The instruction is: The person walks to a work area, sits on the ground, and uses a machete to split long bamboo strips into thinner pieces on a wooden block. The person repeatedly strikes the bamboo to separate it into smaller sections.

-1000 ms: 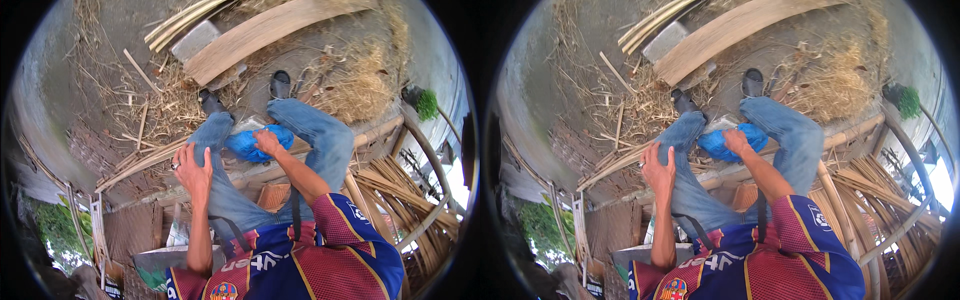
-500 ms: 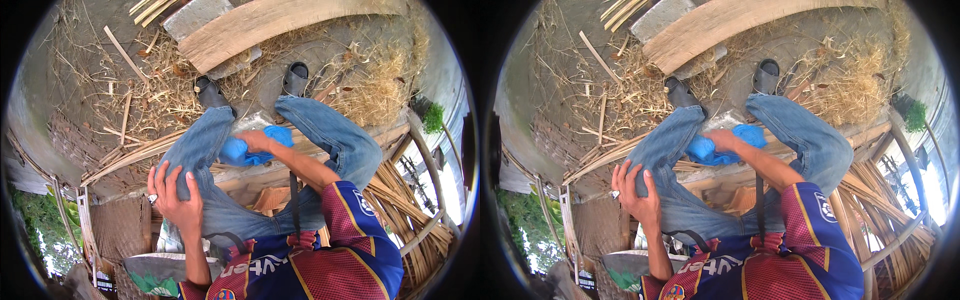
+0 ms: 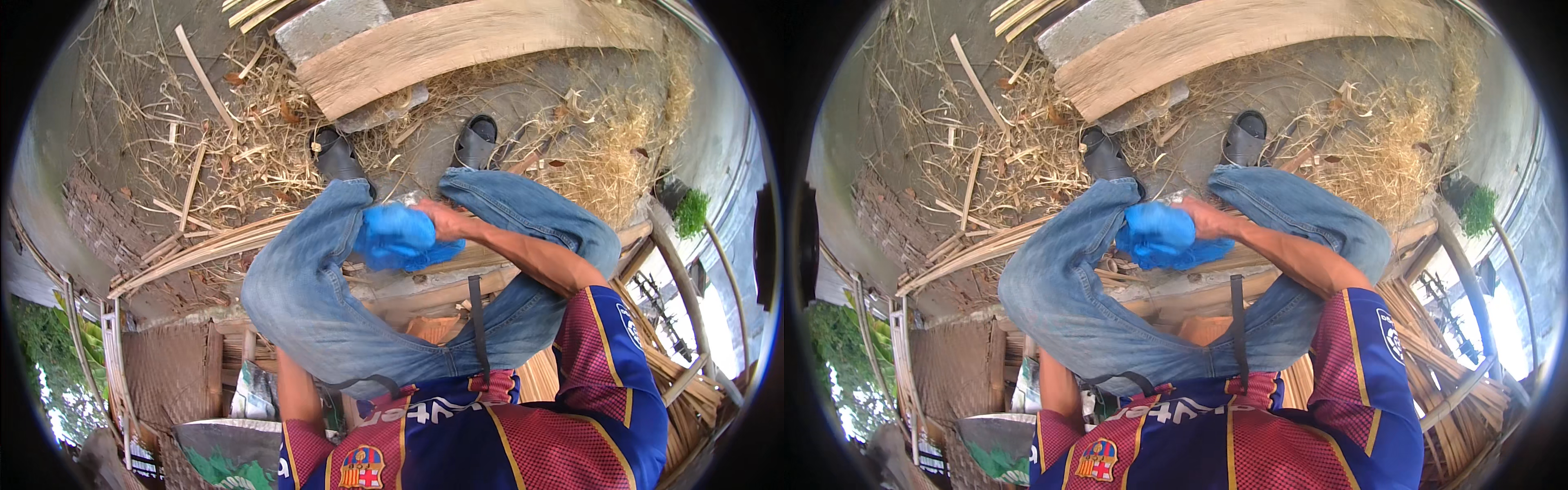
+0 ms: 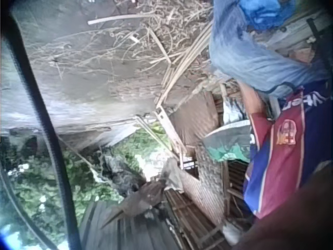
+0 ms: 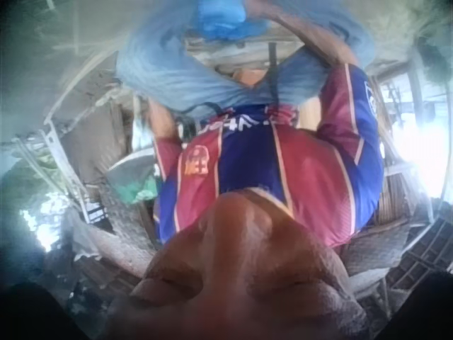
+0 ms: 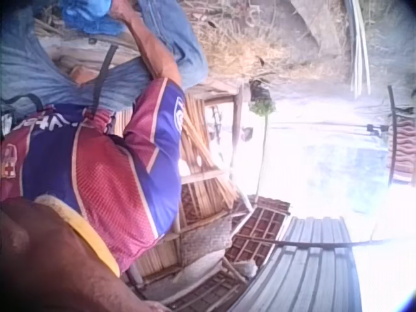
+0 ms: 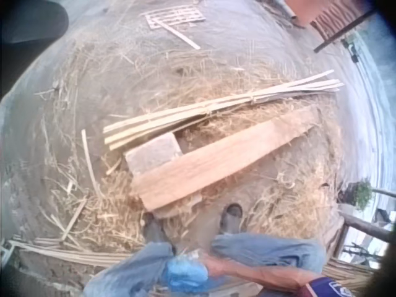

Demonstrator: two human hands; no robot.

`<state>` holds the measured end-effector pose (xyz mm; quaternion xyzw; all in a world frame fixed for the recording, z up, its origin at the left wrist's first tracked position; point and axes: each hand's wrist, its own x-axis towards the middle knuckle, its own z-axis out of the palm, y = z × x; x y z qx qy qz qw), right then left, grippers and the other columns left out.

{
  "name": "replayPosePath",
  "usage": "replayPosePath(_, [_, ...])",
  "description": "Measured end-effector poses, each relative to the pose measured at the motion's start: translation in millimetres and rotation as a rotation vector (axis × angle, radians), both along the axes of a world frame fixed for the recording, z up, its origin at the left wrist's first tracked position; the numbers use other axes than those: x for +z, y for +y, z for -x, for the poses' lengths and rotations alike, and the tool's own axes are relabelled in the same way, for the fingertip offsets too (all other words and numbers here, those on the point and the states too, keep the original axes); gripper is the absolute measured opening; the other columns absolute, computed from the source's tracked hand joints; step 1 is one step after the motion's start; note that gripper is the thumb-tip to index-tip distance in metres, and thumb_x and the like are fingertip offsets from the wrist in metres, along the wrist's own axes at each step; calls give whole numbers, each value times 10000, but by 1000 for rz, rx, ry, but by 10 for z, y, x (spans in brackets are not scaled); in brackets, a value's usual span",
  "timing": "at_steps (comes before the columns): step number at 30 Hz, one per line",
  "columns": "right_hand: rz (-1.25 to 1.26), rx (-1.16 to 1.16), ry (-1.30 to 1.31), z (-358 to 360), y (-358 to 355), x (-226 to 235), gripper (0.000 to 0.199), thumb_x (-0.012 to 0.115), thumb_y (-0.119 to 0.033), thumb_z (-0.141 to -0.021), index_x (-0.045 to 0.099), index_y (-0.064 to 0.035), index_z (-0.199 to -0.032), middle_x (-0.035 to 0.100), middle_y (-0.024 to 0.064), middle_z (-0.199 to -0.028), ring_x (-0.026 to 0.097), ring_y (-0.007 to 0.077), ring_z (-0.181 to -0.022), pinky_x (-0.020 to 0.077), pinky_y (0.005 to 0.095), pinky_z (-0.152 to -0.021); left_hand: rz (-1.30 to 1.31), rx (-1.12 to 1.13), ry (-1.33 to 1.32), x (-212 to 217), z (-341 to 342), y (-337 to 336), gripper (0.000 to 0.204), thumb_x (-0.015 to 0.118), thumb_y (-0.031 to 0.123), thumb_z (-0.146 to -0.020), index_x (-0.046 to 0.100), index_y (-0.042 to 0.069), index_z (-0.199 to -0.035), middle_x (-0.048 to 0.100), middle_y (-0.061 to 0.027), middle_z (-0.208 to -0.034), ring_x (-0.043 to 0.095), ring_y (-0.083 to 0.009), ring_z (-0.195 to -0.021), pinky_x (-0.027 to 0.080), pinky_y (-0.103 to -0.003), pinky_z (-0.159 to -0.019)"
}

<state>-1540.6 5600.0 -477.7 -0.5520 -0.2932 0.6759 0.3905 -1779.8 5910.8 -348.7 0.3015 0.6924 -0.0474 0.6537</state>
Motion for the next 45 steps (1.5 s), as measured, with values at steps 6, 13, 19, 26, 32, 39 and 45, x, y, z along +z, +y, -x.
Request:
replayPosePath(6, [-207, 285, -212, 145, -94, 320, 318, 595, -54, -825, 555, -163, -1120, 495, 181, -1104, 570, 400, -1029, 504, 449, -815, -57, -907, -336, -836, 204, -1162, 582, 708, 220, -883, 489, 78, -1404, 509, -167, -1383, 466, -313, -1314, 373, -443, -1119])
replayPosePath(13, [-403, 726, -215, 84, -135, 585, 263, 572, -153, -893, 551, -233, -1142, 461, 118, -1193, 502, 316, -1181, 520, 449, -831, 121, -737, -225, -632, 403, -1477, 683, 728, 164, -845, 444, 93, -1463, 457, -167, -1420, 442, -311, -1334, 346, -422, -1132])
replayPosePath(19, [-514, 700, -324, 266, -638, 136, 397, 667, -293, -843, 607, -228, -1230, 469, 70, -1189, 509, 256, -1171, 454, 410, -945, -65, -1063, -182, -704, 286, -1756, 720, 768, 171, -829, 432, 140, -1465, 376, -200, -1437, 423, -356, -1337, 361, -447, -1108])
replayPosePath(26, [-508, 686, -260, 662, -569, -546, 221, 670, -346, -827, 712, -137, -885, 601, 59, -972, 589, 263, -937, 479, 399, -839, -140, -1342, -124, -1190, 359, -1738, 757, 792, 173, -814, 389, 188, -1455, 320, -211, -1412, 453, -420, -1268, 424, -505, -1010])
replayPosePath(32, [259, 825, 136, 689, -21, -631, 270, 612, -353, -845, 713, -103, -826, 665, 115, -775, 664, 300, -734, 498, 448, -667, -560, -1471, 16, -1268, 46, -1748, 479, 735, 226, -898, 528, 134, -1321, 511, -138, -1190, 600, -292, -981, 498, -434, -813])
replayPosePath(39, [-1186, 436, 784, 1204, 294, -2118, 303, 714, -371, -875, 738, -87, -978, 716, 111, -920, 698, 308, -866, 557, 453, -755, -758, -1476, 24, -1526, -174, -1575, 439, 718, 240, -912, 546, 121, -1298, 513, -113, -1133, 593, -265, -949, 493, -411, -788])
replayPosePath(45, [548, 914, -135, -710, 1118, -771, 370, 750, -287, -849, 703, -23, -1104, 726, 177, -1007, 717, 319, -889, 625, 441, -652, -876, -1440, 15, -1715, -309, -1400, 407, 704, 251, -923, 561, 109, -1277, 515, -92, -1085, 588, -243, -921, 488, -391, -767])
